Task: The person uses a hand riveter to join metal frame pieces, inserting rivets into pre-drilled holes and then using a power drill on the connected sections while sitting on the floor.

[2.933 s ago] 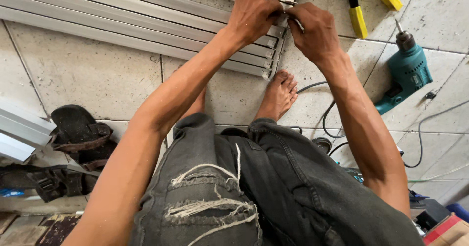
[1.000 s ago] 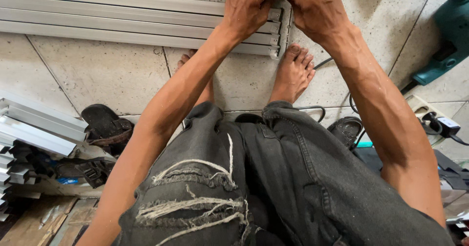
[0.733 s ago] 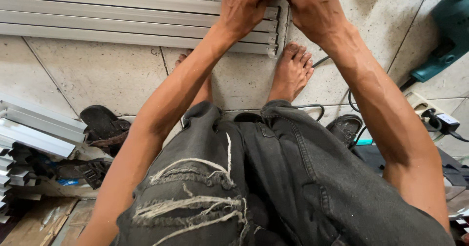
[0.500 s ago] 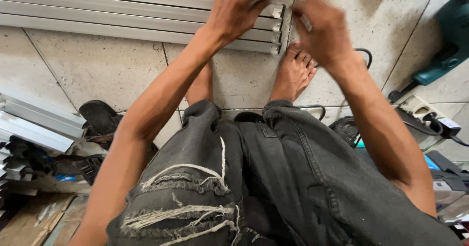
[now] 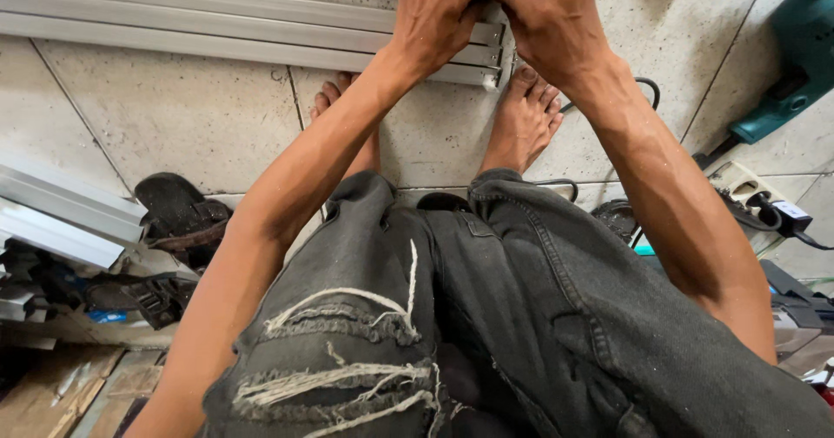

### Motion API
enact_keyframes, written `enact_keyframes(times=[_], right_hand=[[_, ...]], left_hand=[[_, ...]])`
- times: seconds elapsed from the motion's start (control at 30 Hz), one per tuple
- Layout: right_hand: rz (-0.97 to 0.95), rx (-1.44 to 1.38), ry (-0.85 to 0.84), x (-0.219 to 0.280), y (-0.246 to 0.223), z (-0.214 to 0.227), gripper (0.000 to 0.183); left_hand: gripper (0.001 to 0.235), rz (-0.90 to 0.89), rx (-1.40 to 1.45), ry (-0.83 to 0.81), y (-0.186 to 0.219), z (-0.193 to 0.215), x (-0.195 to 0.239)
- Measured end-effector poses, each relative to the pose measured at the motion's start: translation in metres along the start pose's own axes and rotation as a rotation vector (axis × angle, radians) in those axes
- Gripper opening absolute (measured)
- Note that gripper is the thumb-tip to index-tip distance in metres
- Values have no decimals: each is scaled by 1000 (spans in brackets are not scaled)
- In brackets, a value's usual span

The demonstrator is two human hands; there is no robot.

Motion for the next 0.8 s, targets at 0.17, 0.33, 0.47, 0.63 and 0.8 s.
enact_keyframes(times=[0.17, 0.33, 0.47, 0.63, 0.8], right_hand=[[4, -26, -30, 1, 5, -3, 14], [15, -40, -59, 3, 7, -5, 16], [-1, 23, -42, 4, 5, -6, 17], [-71, -150, -13, 8, -18, 34, 36], [-139, -231, -80, 34, -34, 9, 38]], left_hand=[[9, 23, 34, 55, 4, 2, 0], [8, 29, 9, 50, 4, -1, 3], [6, 29, -21, 64, 0, -6, 5], [22, 45, 124, 8, -21, -8, 12], [20, 26, 146, -62, -2, 36, 23]])
Point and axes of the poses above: each hand's wrist, its own x-axis away from the middle knuckle, its own z-axis out of the back of the hand, y = z × x, the point moved 8 cm from there along -x, towards the middle knuckle, and after that the axes turned 8 degrees about z, right-handed, at the moved point
